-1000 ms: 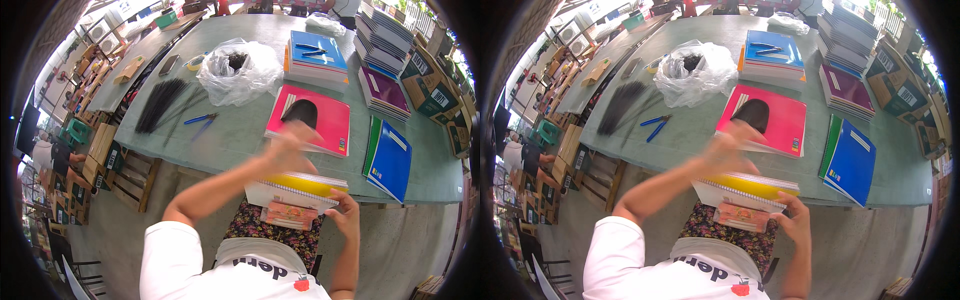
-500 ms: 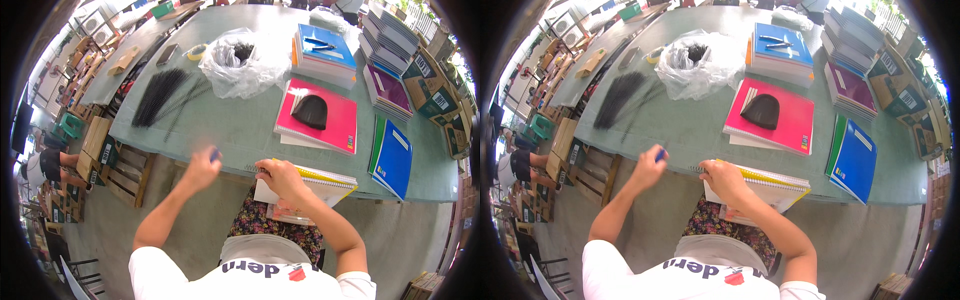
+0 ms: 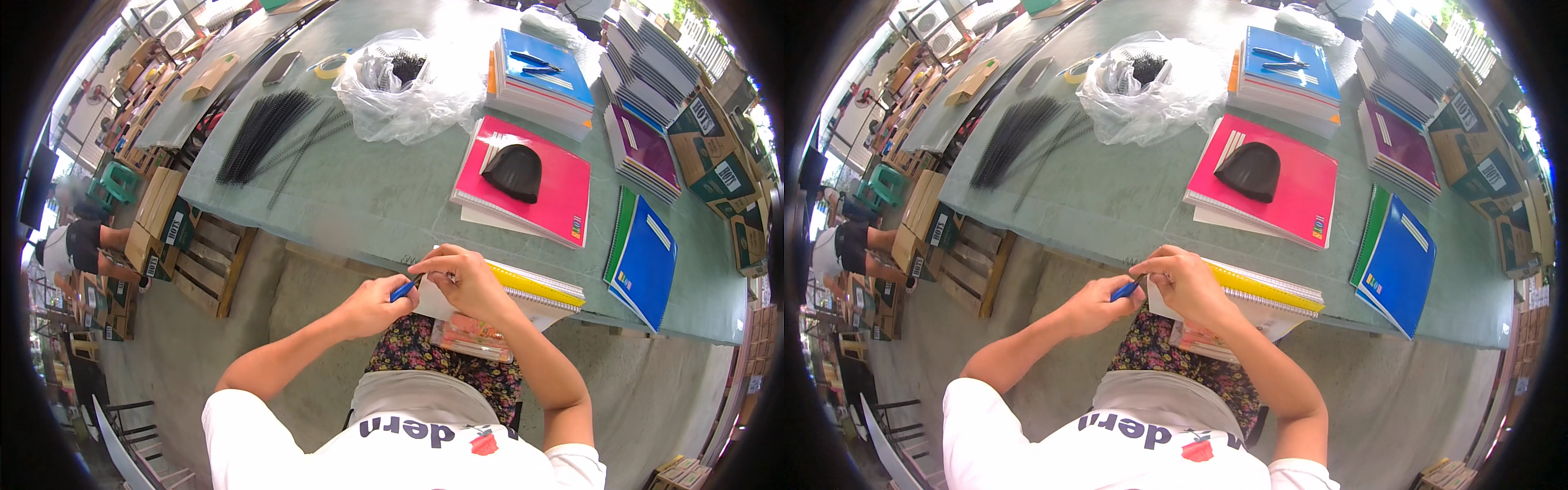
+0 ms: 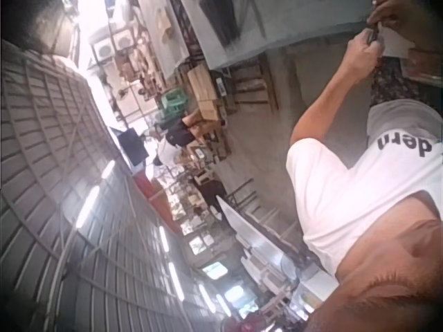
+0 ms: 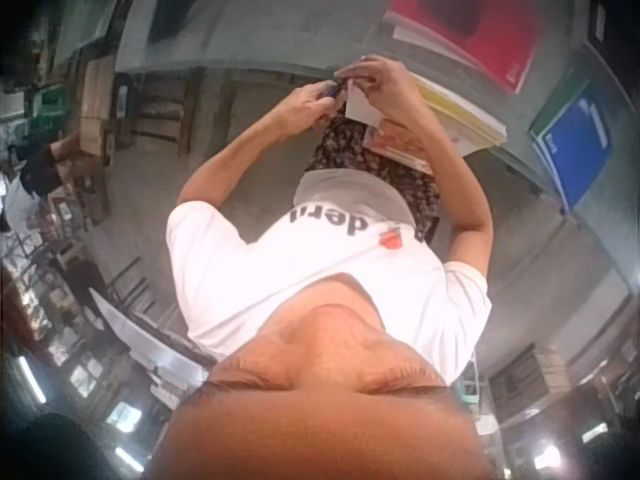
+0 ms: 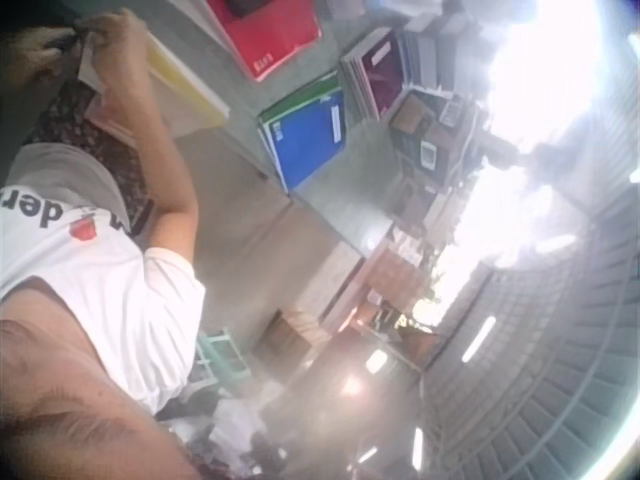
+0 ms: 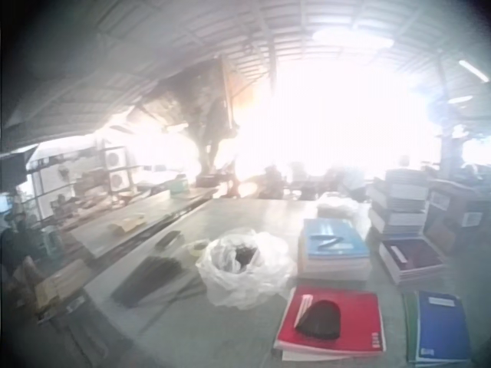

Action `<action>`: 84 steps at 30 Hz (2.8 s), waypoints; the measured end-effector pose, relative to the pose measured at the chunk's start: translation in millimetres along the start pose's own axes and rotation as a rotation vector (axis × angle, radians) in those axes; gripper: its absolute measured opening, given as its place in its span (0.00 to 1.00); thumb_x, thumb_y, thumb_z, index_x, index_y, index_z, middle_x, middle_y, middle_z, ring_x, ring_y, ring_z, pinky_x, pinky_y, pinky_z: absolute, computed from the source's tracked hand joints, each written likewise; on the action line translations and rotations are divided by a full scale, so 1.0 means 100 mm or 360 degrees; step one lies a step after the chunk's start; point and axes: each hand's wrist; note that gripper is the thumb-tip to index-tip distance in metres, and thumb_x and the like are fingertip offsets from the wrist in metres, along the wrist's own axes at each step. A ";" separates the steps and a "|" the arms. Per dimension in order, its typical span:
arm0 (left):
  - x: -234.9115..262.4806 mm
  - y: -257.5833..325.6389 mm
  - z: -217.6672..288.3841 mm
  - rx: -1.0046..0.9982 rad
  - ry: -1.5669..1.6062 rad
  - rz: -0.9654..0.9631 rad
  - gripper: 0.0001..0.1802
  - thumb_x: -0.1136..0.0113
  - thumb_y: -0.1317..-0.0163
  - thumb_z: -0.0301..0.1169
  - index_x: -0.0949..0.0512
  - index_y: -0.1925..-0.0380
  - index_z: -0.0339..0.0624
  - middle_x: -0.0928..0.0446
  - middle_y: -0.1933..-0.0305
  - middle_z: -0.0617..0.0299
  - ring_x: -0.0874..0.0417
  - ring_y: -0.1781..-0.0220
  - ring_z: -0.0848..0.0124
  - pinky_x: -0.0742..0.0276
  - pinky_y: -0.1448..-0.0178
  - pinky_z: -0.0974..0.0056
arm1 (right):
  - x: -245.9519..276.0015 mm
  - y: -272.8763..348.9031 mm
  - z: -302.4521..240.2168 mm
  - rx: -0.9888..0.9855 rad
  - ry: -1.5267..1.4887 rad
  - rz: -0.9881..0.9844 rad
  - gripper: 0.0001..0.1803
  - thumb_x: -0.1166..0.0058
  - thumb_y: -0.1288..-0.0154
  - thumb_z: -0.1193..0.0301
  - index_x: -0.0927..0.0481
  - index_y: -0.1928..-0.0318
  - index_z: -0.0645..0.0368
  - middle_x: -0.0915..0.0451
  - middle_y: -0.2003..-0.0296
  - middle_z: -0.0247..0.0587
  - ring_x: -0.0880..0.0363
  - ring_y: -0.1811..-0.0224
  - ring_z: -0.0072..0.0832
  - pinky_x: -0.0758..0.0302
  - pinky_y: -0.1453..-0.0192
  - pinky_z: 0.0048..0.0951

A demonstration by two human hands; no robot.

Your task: The person assembles notebooks by threading a spiral wire through the pre-punched holes of notebook covers and pages, using pliers to trim the wire, and then repeating the process with different colored notebooks.

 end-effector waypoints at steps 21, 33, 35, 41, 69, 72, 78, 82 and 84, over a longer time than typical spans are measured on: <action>-0.09 -0.01 -0.14 -0.0115 -0.0163 0.0177 0.14 0.48 0.42 0.33 0.28 0.57 0.39 0.29 0.70 0.64 0.29 0.68 0.76 0.30 0.62 0.69 | -0.12 -0.02 0.11 -0.0059 0.0327 0.0297 0.09 0.40 0.51 0.76 0.19 0.68 0.67 0.26 0.57 0.46 0.21 0.63 0.40 0.24 0.57 0.34; 0.65 -0.51 0.45 -0.0747 -0.0487 0.0480 0.05 0.39 0.46 0.28 0.24 0.73 0.39 0.25 0.76 0.65 0.27 0.71 0.78 0.28 0.65 0.68 | -0.30 0.12 0.02 0.0311 0.0669 0.0308 0.07 0.44 0.46 0.77 0.20 0.66 0.66 0.26 0.51 0.47 0.22 0.56 0.34 0.24 0.54 0.30; 1.08 -0.78 0.93 -0.0985 -0.0726 0.1001 0.10 0.41 0.43 0.34 0.24 0.71 0.37 0.22 0.76 0.57 0.22 0.74 0.71 0.26 0.67 0.64 | -0.38 0.17 0.02 0.0485 0.0867 0.0254 0.07 0.45 0.45 0.77 0.21 0.66 0.67 0.26 0.51 0.47 0.23 0.54 0.34 0.24 0.52 0.30; 1.64 -1.03 1.95 -0.1274 -0.0609 0.1548 0.19 0.39 0.44 0.39 0.23 0.58 0.36 0.20 0.68 0.50 0.18 0.68 0.60 0.26 0.62 0.62 | -0.22 0.37 -0.05 0.0340 0.0716 0.0141 0.11 0.45 0.44 0.73 0.23 0.60 0.65 0.24 0.58 0.47 0.24 0.53 0.37 0.25 0.50 0.32; 2.33 -0.53 -0.93 -0.0703 -0.0890 0.2143 0.13 0.50 0.33 0.37 0.32 0.63 0.35 0.29 0.69 0.47 0.25 0.62 0.49 0.28 0.54 0.55 | 1.98 1.10 1.52 -0.0652 0.0595 0.1570 0.22 0.46 0.38 0.56 0.21 0.52 0.61 0.22 0.69 0.48 0.22 0.64 0.35 0.27 0.59 0.33; 1.96 -0.24 -0.41 -0.0748 -0.0264 0.1947 0.10 0.50 0.32 0.36 0.31 0.63 0.40 0.32 0.76 0.59 0.27 0.71 0.71 0.33 0.67 0.68 | 1.39 1.43 0.99 -0.0346 -0.0564 0.1527 0.21 0.48 0.34 0.56 0.21 0.52 0.61 0.21 0.66 0.34 0.25 0.66 0.18 0.30 0.63 0.21; 1.57 0.29 0.26 -0.1556 0.0381 0.1807 0.09 0.49 0.32 0.35 0.25 0.65 0.43 0.32 0.76 0.67 0.33 0.79 0.84 0.40 0.78 0.77 | 0.53 1.26 0.84 -0.0548 -0.0522 0.1636 0.13 0.48 0.36 0.67 0.22 0.57 0.64 0.21 0.69 0.38 0.24 0.69 0.20 0.28 0.64 0.19; 1.10 0.47 0.48 -0.1662 0.0544 0.1835 0.13 0.48 0.33 0.37 0.24 0.57 0.40 0.30 0.75 0.68 0.34 0.82 0.82 0.36 0.78 0.76 | 0.55 1.22 0.78 -0.0412 -0.0835 0.1800 0.10 0.50 0.35 0.71 0.23 0.58 0.64 0.21 0.70 0.40 0.24 0.70 0.20 0.27 0.67 0.20; 0.63 0.33 0.43 -0.0788 0.0426 0.1258 0.17 0.48 0.35 0.35 0.26 0.48 0.41 0.33 0.79 0.70 0.33 0.80 0.81 0.31 0.72 0.75 | 0.58 1.22 0.77 -0.0445 -0.0825 0.1854 0.10 0.50 0.34 0.69 0.23 0.58 0.64 0.21 0.71 0.39 0.24 0.70 0.20 0.27 0.66 0.20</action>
Point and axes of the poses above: each hand's wrist, its own y-axis away from the middle knuckle, its own x-axis out of the back of the hand, z = x × y
